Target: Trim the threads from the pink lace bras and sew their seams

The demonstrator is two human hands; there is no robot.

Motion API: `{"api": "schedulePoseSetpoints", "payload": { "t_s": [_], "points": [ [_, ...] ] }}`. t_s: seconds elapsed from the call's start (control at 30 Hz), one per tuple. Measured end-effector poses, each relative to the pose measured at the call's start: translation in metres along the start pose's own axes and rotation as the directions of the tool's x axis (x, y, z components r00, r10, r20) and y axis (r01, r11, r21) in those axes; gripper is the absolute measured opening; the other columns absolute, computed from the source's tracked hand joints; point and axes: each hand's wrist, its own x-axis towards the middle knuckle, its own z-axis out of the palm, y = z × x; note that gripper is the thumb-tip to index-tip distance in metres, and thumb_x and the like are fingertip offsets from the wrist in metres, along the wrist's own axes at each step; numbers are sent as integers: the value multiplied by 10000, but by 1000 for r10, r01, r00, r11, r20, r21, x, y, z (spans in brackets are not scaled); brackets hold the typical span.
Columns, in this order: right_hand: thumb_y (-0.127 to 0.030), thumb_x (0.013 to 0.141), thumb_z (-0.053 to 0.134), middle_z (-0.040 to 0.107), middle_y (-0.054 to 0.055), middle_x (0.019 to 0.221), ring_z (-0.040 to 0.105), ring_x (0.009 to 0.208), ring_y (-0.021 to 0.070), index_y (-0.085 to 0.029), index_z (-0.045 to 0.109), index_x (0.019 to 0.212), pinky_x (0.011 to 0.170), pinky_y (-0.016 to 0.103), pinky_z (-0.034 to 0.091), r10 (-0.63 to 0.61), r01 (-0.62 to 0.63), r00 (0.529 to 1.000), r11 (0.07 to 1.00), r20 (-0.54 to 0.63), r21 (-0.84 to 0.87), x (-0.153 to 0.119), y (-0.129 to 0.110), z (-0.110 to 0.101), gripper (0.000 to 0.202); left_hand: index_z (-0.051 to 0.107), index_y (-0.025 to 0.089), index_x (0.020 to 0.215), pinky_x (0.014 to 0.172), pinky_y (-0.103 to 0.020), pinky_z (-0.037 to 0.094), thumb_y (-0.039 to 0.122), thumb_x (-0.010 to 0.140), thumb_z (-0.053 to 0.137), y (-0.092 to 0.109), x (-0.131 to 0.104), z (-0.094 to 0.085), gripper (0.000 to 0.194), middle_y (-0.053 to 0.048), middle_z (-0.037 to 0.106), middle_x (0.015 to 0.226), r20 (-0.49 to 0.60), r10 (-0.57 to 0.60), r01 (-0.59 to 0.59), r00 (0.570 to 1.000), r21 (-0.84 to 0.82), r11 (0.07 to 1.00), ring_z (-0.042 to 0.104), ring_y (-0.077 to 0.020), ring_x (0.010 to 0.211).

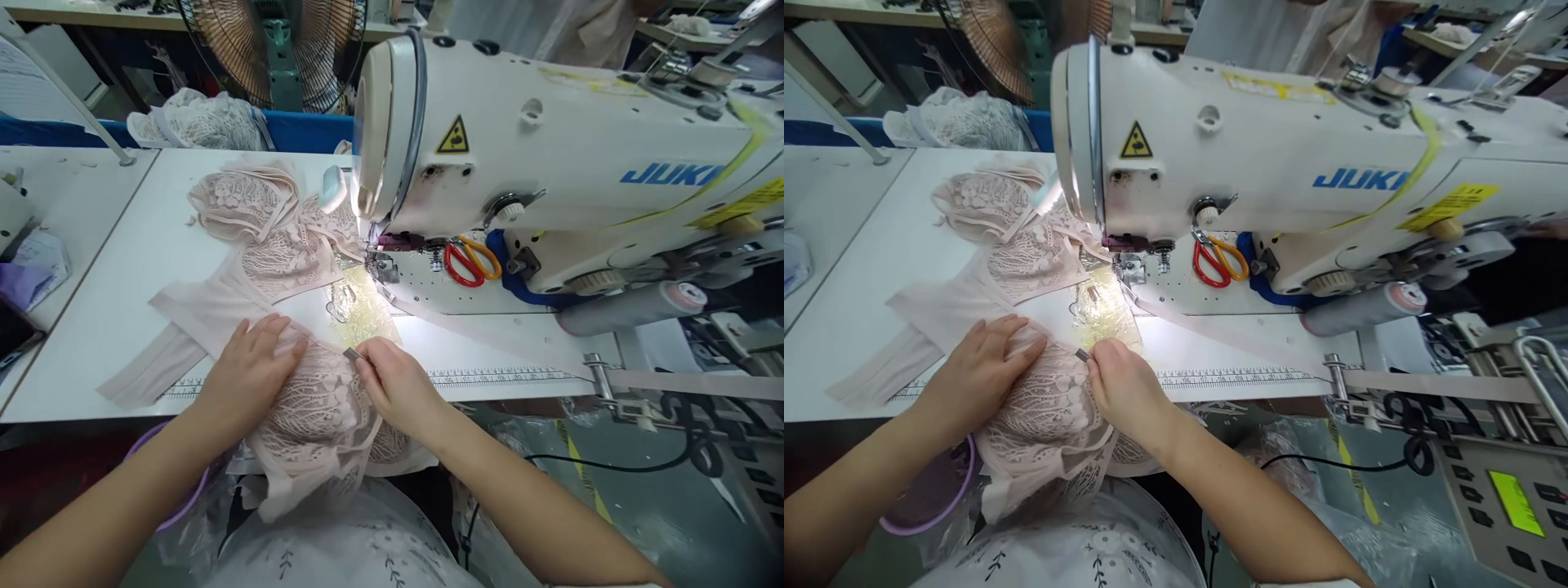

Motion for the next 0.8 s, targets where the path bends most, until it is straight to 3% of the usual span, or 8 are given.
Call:
{"api": "schedulePoseSetpoints", "payload": {
  "t_s": [0.1, 0.17, 0.3, 0.4, 0.67, 0.8],
  "points": [
    [-158, 879, 340, 571, 92, 855, 524, 720, 186, -165, 495, 847, 617, 292, 409, -52, 52, 999, 998, 4, -33, 7, -3, 4, 157, 564, 117, 1201, 946, -428, 458, 92, 908, 317, 0, 2, -6, 384, -186, 543, 1262, 19, 73, -71, 997, -58, 996, 503, -282, 1179],
    [-144, 875, 358, 562, 101, 879, 518, 710, 178, -159, 506, 843, 583, 270, 392, -69, 69, 998, 994, 3, -82, 12, -5, 5, 152, 538, 122, 1234, 875, -401, 496, 142, 933, 297, 9, 3, -5, 386, -176, 556, 1251, 42, 22, -19, 999, -76, 997, 544, -269, 1119],
    [-165, 894, 405, 518, 56, 774, 459, 607, 149, -159, 557, 815, 490, 241, 268, -44, 43, 999, 959, 2, -279, 22, -7, 5, 172, 549, 128, 1243, 892, -462, 478, 315, 929, 409, 32, 5, 2, 391, -203, 551, 1242, 16, -83, 83, 996, -47, 995, 529, -325, 1126],
    [-183, 895, 433, 520, 39, 738, 447, 621, 154, -180, 608, 855, 488, 253, 201, -52, 48, 999, 922, 0, -385, 28, -9, 8, 180, 570, 131, 1226, 953, -481, 443, 355, 898, 477, 40, 6, 6, 409, -203, 538, 1273, 2, -115, 115, 993, -66, 991, 482, -352, 1187],
    [-163, 861, 440, 466, 22, 671, 365, 580, 151, -184, 635, 851, 485, 268, 152, -57, 72, 997, 889, 45, -452, 38, -12, 21, 196, 585, 183, 1215, 961, -499, 438, 388, 800, 627, 42, 6, 4, 465, -219, 502, 1317, 62, -155, 162, 986, -127, 979, 462, -388, 1216],
    [-131, 825, 455, 453, 18, 673, 338, 562, 148, -169, 624, 855, 483, 269, 143, -56, 98, 993, 873, 103, -478, 37, -13, 17, 176, 592, 185, 1215, 968, -496, 437, 387, 776, 661, 43, 6, 2, 488, -228, 503, 1318, 72, -141, 149, 987, -132, 980, 461, -394, 1221]
  ]
}}
